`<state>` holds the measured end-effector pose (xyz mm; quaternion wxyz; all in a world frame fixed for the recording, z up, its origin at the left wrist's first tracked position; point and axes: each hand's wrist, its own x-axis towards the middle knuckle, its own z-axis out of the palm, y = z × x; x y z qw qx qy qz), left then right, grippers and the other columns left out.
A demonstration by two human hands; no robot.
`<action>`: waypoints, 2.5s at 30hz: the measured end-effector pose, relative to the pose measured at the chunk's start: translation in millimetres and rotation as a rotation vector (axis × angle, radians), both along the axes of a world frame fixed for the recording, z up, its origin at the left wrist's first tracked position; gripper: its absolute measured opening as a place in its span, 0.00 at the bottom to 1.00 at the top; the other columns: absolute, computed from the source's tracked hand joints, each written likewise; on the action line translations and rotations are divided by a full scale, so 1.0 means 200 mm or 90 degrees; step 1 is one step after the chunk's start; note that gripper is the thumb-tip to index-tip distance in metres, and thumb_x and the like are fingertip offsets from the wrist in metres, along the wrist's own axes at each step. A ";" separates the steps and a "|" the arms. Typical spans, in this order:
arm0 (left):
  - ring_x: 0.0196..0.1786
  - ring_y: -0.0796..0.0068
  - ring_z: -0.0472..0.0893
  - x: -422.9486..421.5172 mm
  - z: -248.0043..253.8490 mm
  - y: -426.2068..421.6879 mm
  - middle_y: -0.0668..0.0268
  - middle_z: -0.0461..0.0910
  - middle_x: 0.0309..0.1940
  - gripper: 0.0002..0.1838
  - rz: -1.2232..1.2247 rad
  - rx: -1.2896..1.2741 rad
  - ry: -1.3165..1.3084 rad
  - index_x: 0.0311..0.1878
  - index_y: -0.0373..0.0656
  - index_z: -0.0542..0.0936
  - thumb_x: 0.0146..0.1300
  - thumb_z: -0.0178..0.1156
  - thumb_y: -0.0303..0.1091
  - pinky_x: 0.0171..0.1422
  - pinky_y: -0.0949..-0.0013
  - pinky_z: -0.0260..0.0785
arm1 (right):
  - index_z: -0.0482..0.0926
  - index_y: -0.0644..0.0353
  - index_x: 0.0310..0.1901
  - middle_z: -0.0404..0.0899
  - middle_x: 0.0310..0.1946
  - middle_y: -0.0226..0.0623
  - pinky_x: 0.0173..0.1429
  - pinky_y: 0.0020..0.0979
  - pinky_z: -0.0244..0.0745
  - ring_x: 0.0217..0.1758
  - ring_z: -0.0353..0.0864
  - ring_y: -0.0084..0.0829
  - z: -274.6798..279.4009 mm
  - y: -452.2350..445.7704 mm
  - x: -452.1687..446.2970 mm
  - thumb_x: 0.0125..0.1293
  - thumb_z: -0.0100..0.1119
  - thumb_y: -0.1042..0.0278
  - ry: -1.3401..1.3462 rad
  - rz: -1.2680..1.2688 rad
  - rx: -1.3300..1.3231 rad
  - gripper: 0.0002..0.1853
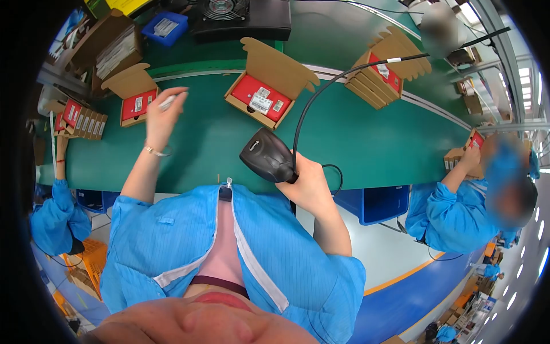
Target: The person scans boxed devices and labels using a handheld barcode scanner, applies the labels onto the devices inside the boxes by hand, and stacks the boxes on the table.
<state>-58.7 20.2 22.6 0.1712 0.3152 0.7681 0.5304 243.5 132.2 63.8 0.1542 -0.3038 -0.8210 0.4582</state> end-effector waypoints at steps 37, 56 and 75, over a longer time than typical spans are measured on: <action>0.23 0.75 0.76 -0.16 -0.14 -0.17 0.60 0.78 0.20 0.13 -0.078 -0.163 0.022 0.33 0.35 0.81 0.60 0.58 0.38 0.30 0.71 0.67 | 0.75 0.63 0.39 0.74 0.24 0.40 0.36 0.31 0.70 0.28 0.75 0.39 0.05 -0.05 -0.04 0.40 0.66 0.75 0.039 0.078 -0.016 0.20; 0.22 0.64 0.78 -0.01 -0.12 0.50 0.59 0.76 0.17 0.22 -0.220 -0.114 0.090 0.32 0.38 0.82 0.63 0.55 0.50 0.30 0.64 0.69 | 0.75 0.65 0.49 0.80 0.31 0.48 0.41 0.33 0.74 0.34 0.82 0.42 0.23 0.23 -0.07 0.47 0.65 0.72 -0.013 -0.031 0.055 0.24; 0.28 0.81 0.77 0.09 0.08 0.18 0.66 0.79 0.33 0.21 -0.293 0.067 -0.538 0.61 0.33 0.68 0.67 0.52 0.33 0.32 0.81 0.71 | 0.77 0.65 0.35 0.80 0.26 0.46 0.41 0.37 0.76 0.34 0.82 0.45 0.28 0.30 -0.01 0.46 0.67 0.63 -0.070 0.031 0.162 0.17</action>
